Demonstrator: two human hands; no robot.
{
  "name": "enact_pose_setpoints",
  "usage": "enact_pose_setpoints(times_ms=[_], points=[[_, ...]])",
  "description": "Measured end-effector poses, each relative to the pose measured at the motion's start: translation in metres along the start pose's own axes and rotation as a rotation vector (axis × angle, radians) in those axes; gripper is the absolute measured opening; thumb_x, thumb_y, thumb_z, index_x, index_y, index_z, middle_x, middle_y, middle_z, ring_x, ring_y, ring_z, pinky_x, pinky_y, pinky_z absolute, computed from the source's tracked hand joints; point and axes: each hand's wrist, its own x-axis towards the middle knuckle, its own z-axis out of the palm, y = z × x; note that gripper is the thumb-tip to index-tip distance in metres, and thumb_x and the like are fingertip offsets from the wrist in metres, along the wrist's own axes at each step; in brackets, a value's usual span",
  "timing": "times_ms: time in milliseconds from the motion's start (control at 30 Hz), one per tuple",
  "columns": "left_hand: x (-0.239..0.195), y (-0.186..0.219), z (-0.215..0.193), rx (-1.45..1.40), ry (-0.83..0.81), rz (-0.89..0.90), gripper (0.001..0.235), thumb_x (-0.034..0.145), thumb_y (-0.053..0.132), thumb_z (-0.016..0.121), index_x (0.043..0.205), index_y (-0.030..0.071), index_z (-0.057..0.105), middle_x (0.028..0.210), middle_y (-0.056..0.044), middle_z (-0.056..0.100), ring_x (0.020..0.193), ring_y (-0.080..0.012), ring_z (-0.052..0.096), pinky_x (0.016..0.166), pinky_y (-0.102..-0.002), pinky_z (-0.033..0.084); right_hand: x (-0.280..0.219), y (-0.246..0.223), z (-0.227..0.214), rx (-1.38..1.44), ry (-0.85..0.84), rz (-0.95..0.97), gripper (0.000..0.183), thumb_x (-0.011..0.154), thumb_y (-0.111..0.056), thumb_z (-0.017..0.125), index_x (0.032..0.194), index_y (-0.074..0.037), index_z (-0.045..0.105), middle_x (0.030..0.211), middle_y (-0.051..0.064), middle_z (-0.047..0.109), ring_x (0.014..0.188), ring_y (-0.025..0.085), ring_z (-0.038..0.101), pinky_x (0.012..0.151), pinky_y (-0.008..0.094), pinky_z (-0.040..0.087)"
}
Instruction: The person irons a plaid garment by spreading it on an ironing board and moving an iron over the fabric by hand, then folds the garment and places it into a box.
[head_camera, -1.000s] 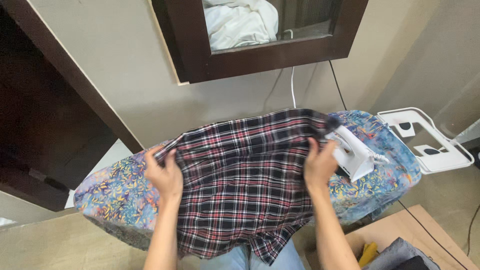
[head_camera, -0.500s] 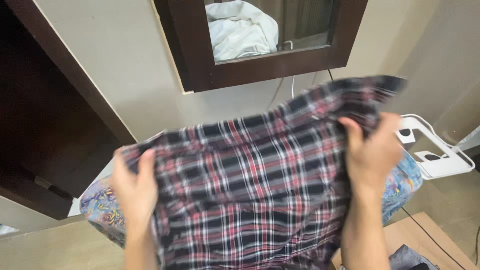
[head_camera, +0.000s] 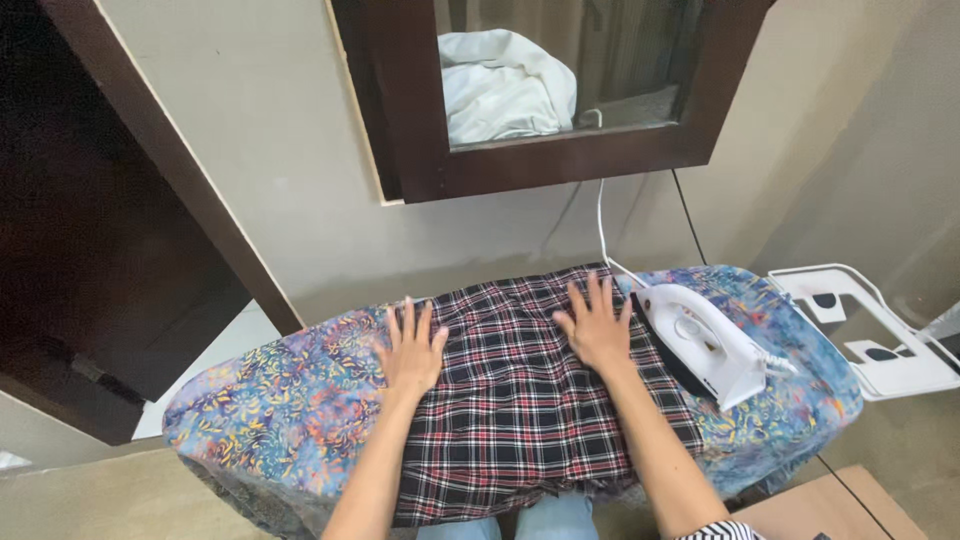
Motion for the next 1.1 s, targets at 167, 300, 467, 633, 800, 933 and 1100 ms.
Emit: enact_pose_setpoints(times_ms=[167, 300, 467, 633, 800, 933, 1100], points=[[0.028, -0.034, 0.046, 0.165, -0.193, -0.124, 0.06, 0.099, 0.059, 0.011, 0.154, 0.037, 0.01, 0.163, 0.007, -0.009, 0.149, -0.0298, -0.007, 0.112, -0.068, -0.001, 0.011, 0.022, 0.046, -0.081, -0.344, 0.051, 0.064, 0.097, -0.068, 0.01, 0.152, -0.037, 0.017, 0.162, 0.004, 0.01, 0.15, 0.028, 0.006, 0.113, 0.066, 0.006], [0.024, -0.028, 0.03, 0.068, -0.197, -0.125, 0.06, 0.099, 0.058, 0.01, 0.155, 0.035, 0.009, 0.163, 0.007, -0.008, 0.149, -0.0294, -0.006, 0.113, -0.067, -0.002, 0.001, 0.053, 0.008, -0.125, 0.319, 0.027, 0.06, 0.093, -0.057, 0.048, 0.137, -0.016, 0.053, 0.141, 0.02, 0.047, 0.138, 0.036, 0.039, 0.105, 0.06, 0.036], [0.017, -0.021, 0.018, -0.067, -0.239, -0.131, 0.064, 0.099, 0.059, 0.008, 0.156, 0.031, 0.005, 0.163, 0.006, -0.013, 0.149, -0.0324, -0.01, 0.114, -0.067, -0.004, -0.009, 0.121, -0.031, -0.417, 0.363, 0.281, 0.07, 0.076, -0.052, 0.072, 0.131, -0.012, 0.059, 0.11, 0.014, 0.066, 0.111, 0.035, 0.058, 0.089, 0.054, 0.043], [0.024, -0.026, 0.032, -0.025, -0.215, -0.134, 0.063, 0.099, 0.06, 0.009, 0.155, 0.032, 0.006, 0.163, 0.005, -0.012, 0.148, -0.0342, -0.011, 0.113, -0.068, -0.003, 0.027, 0.181, -0.004, -0.249, 0.034, 0.271, 0.052, 0.086, -0.048, 0.064, 0.127, -0.017, 0.059, 0.109, 0.014, 0.072, 0.106, 0.036, 0.068, 0.083, 0.055, 0.052], [0.016, -0.016, 0.009, -0.05, -0.209, -0.136, 0.067, 0.094, 0.058, 0.011, 0.154, 0.03, 0.004, 0.162, 0.009, -0.016, 0.148, -0.0278, -0.02, 0.112, -0.068, -0.006, -0.006, 0.103, -0.114, 0.0, -0.2, 0.47, 0.044, 0.096, -0.047, 0.047, 0.12, -0.01, 0.051, 0.12, 0.026, 0.064, 0.109, 0.046, 0.061, 0.087, 0.054, 0.048], [0.02, -0.018, 0.012, -0.051, -0.117, -0.105, 0.065, 0.098, 0.055, 0.012, 0.155, 0.024, 0.009, 0.163, 0.004, -0.006, 0.149, -0.0283, -0.011, 0.113, -0.069, -0.002, -0.026, 0.031, -0.147, -0.037, -0.093, 0.27, 0.054, 0.087, -0.057, 0.056, 0.118, -0.013, 0.061, 0.105, 0.024, 0.07, 0.102, 0.043, 0.067, 0.084, 0.053, 0.052], [0.028, -0.03, 0.03, -0.063, -0.088, -0.09, 0.063, 0.101, 0.054, 0.005, 0.155, 0.023, 0.01, 0.164, 0.002, -0.004, 0.149, -0.0288, -0.008, 0.114, -0.067, -0.004, -0.02, -0.083, -0.129, -0.002, -0.01, 0.057, 0.051, 0.086, -0.056, 0.059, 0.102, -0.008, 0.068, 0.088, 0.016, 0.074, 0.092, 0.034, 0.072, 0.081, 0.048, 0.055]])
